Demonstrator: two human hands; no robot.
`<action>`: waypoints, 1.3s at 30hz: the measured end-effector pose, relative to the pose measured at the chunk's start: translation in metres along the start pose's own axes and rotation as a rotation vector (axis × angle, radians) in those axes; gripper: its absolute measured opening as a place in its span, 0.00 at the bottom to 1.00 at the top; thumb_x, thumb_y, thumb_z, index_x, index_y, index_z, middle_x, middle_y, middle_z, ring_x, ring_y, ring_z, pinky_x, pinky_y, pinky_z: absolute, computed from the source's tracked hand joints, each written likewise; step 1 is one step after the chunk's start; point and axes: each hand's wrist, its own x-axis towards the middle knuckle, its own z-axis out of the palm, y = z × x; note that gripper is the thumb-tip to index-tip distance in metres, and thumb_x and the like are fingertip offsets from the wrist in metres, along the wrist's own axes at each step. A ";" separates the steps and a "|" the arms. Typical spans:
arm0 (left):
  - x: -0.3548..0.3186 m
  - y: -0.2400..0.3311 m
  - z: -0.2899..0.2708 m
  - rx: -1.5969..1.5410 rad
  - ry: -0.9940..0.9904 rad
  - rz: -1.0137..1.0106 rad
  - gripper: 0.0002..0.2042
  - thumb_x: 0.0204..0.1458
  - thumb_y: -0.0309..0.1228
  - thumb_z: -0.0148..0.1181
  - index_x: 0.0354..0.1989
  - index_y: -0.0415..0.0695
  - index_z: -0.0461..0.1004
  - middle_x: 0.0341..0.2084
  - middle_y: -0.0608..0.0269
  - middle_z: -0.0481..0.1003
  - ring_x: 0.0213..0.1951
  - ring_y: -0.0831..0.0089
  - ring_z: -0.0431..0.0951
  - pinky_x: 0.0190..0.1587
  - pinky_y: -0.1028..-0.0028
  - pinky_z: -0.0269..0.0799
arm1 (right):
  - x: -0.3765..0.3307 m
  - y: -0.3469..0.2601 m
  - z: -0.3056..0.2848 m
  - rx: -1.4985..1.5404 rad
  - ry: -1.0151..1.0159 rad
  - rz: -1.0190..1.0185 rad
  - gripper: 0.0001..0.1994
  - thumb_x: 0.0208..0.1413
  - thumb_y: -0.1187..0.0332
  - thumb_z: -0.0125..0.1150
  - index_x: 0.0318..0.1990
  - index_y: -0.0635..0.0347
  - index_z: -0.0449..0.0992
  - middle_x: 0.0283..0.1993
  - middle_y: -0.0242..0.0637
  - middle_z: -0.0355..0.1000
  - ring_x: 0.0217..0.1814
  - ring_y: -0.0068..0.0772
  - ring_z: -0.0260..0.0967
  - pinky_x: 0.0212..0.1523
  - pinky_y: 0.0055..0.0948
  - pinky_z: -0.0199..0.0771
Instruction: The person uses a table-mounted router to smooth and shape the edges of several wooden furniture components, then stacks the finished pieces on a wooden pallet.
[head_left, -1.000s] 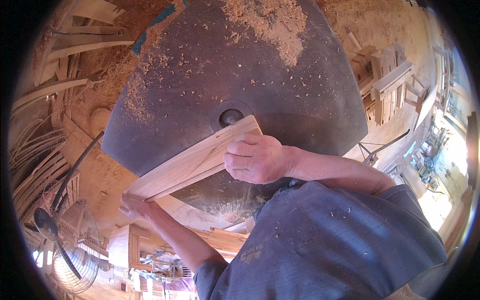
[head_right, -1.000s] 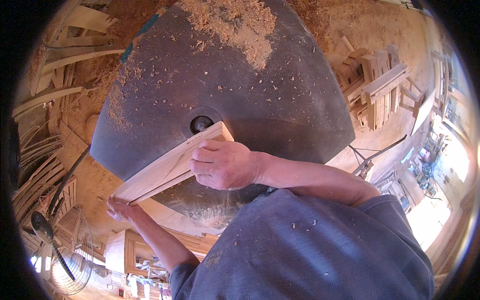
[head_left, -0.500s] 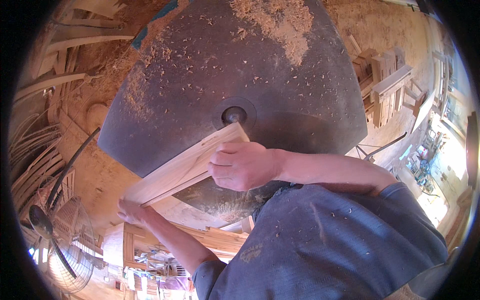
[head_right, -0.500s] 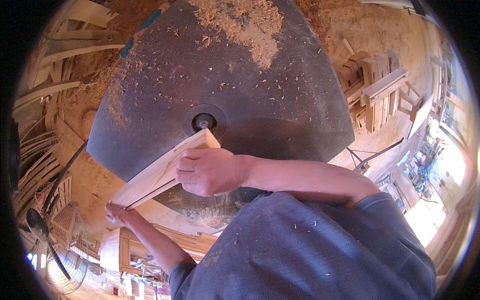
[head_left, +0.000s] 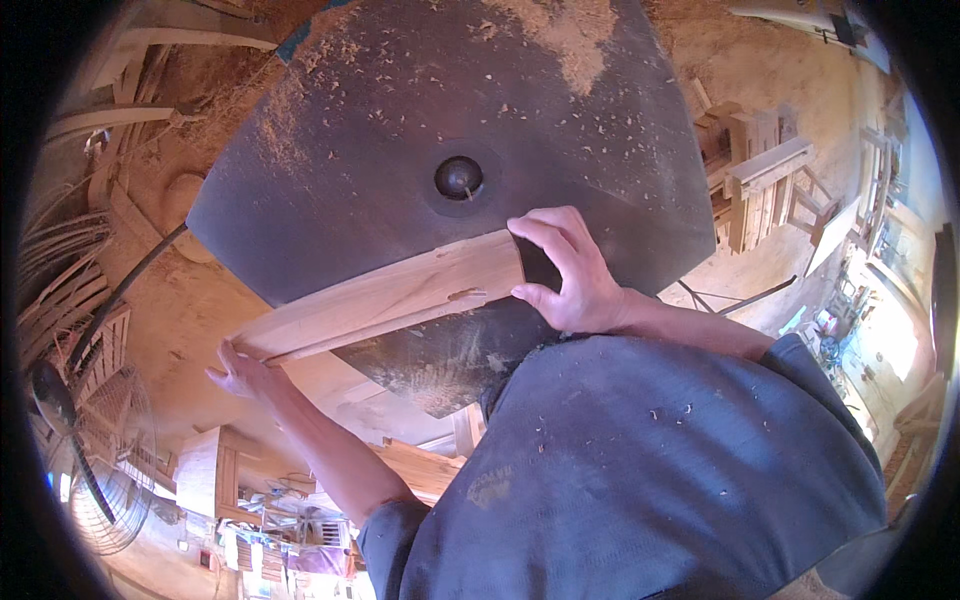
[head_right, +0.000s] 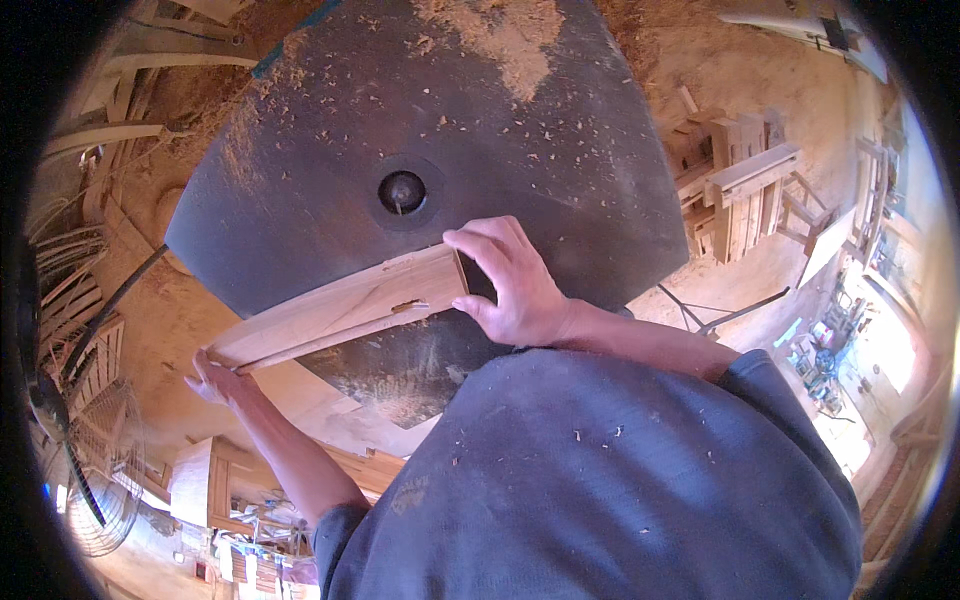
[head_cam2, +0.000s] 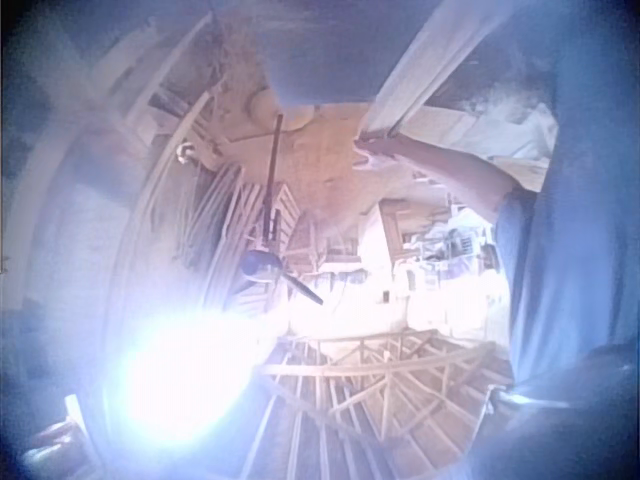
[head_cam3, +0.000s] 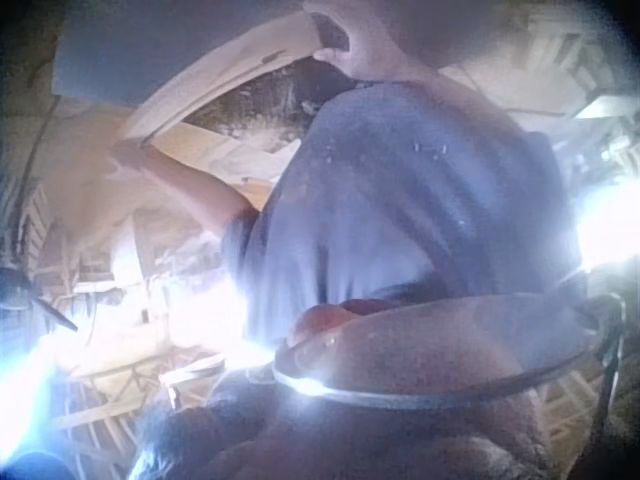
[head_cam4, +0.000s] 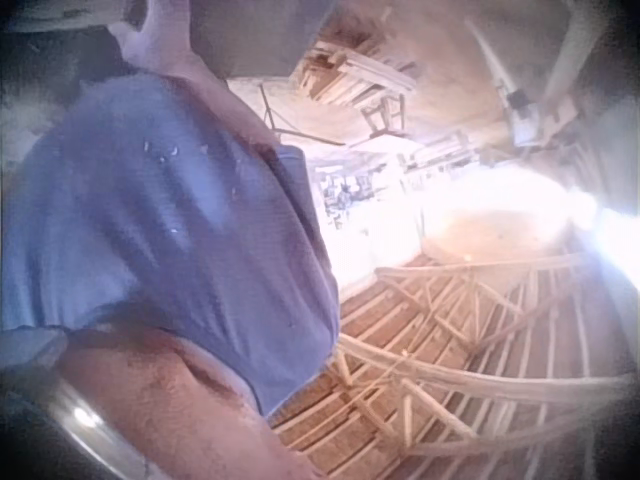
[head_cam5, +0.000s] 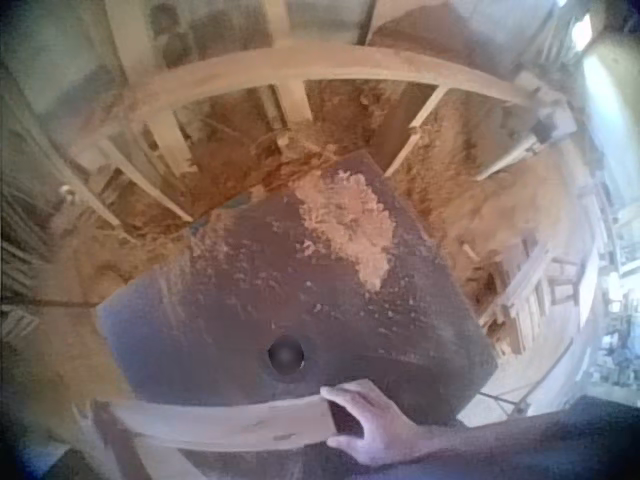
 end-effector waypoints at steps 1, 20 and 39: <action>-0.002 0.000 0.004 -0.017 0.004 0.006 0.51 0.53 0.30 0.68 0.81 0.36 0.40 0.60 0.36 0.70 0.51 0.51 0.79 0.49 0.50 0.81 | -0.005 0.000 -0.005 0.027 -0.107 0.114 0.41 0.43 0.76 0.81 0.67 0.64 0.67 0.58 0.48 0.71 0.61 0.55 0.70 0.66 0.46 0.71; 0.063 0.034 0.016 0.962 -0.404 0.107 0.26 0.64 0.48 0.61 0.38 0.29 0.84 0.24 0.56 0.78 0.28 0.61 0.73 0.35 0.60 0.70 | 0.023 0.000 0.004 0.030 0.087 0.383 0.17 0.55 0.60 0.78 0.34 0.68 0.81 0.27 0.48 0.77 0.28 0.46 0.79 0.30 0.40 0.76; 0.046 0.031 0.051 0.680 -0.090 0.189 0.23 0.57 0.45 0.62 0.32 0.30 0.81 0.24 0.56 0.74 0.30 0.65 0.70 0.37 0.58 0.66 | 0.029 -0.002 0.013 0.279 0.168 0.455 0.13 0.58 0.67 0.78 0.38 0.71 0.83 0.32 0.47 0.83 0.32 0.26 0.82 0.31 0.28 0.81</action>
